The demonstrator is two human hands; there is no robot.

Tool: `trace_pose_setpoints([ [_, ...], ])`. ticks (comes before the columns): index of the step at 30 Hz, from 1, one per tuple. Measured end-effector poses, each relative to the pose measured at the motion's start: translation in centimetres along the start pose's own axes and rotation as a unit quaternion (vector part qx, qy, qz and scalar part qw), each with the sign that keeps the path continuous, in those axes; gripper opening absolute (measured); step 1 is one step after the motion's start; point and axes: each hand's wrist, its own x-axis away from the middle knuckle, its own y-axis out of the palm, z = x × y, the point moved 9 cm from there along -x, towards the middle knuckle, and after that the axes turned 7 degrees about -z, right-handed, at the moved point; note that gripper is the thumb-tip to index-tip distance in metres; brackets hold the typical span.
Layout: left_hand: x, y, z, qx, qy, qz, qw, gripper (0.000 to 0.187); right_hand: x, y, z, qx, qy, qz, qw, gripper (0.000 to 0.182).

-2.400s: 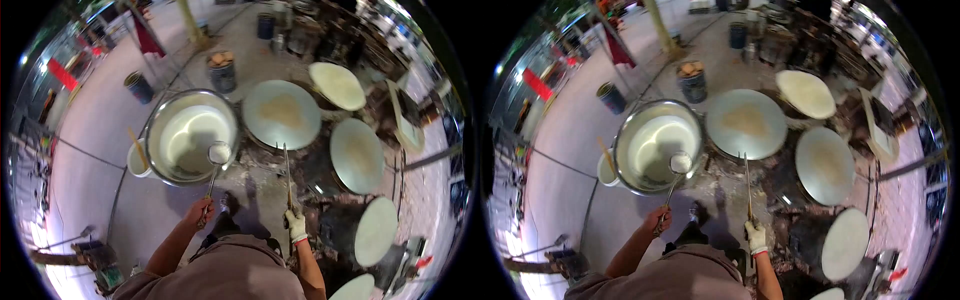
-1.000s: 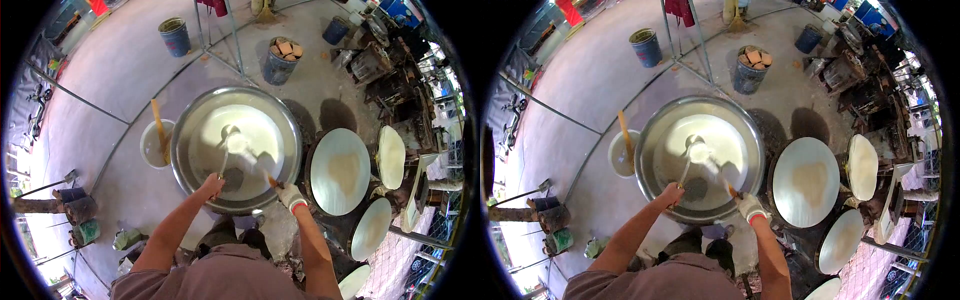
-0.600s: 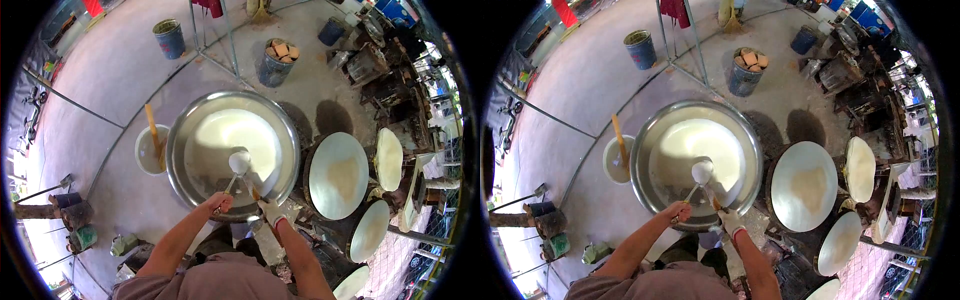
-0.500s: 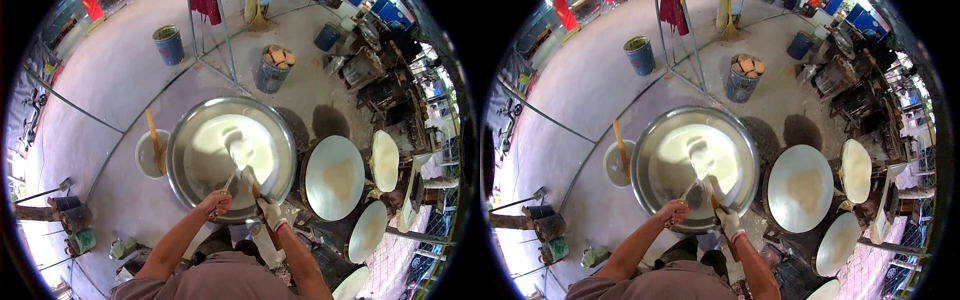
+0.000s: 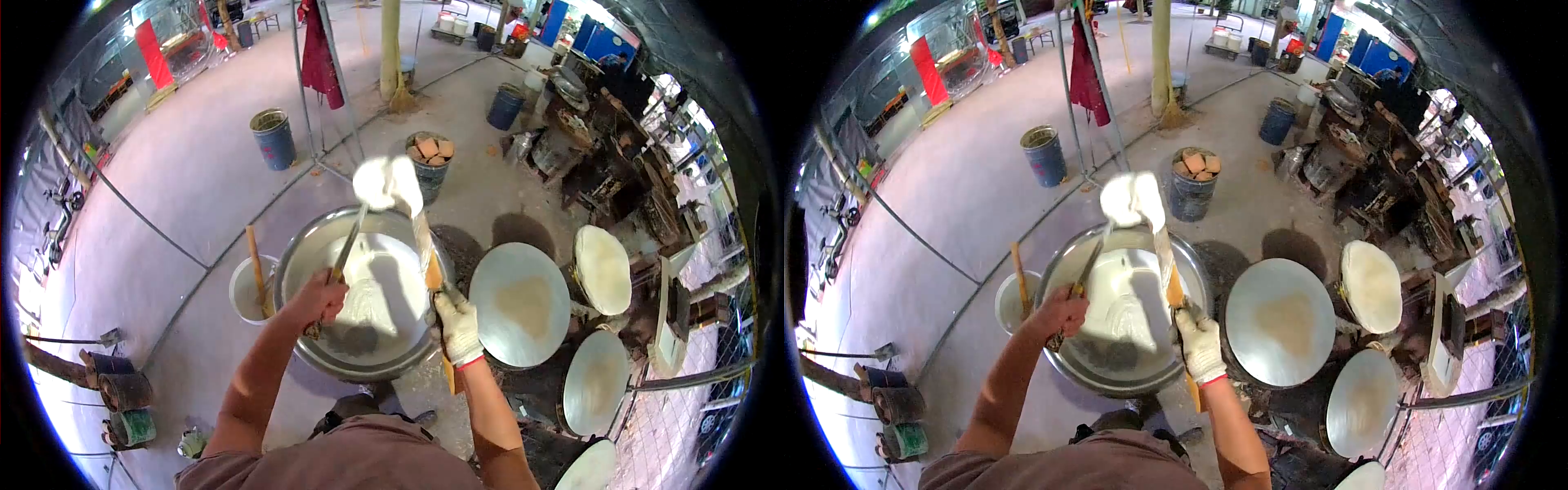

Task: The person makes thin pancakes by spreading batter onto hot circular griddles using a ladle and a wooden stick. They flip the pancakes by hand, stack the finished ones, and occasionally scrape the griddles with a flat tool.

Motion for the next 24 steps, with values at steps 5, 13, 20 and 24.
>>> trace_pose_setpoints([
  [5,0.8,9.6,-7.9,0.047,-0.126,-0.086,0.987,0.019,5.7,-8.9,3.6,0.134,-0.082,0.092,0.983,0.036],
  [13,2.3,35.8,-17.3,0.406,-0.352,-0.307,0.786,0.025,26.2,-27.0,7.5,0.549,-0.040,0.134,0.824,0.044],
  [20,2.4,52.4,-24.9,0.258,-0.434,-0.370,0.780,0.023,47.1,-41.7,16.2,0.461,0.171,0.201,0.847,0.041],
  [24,2.1,62.3,-24.6,0.090,-0.379,-0.487,0.782,0.010,47.0,-45.4,15.1,0.332,0.163,0.276,0.887,0.044],
])
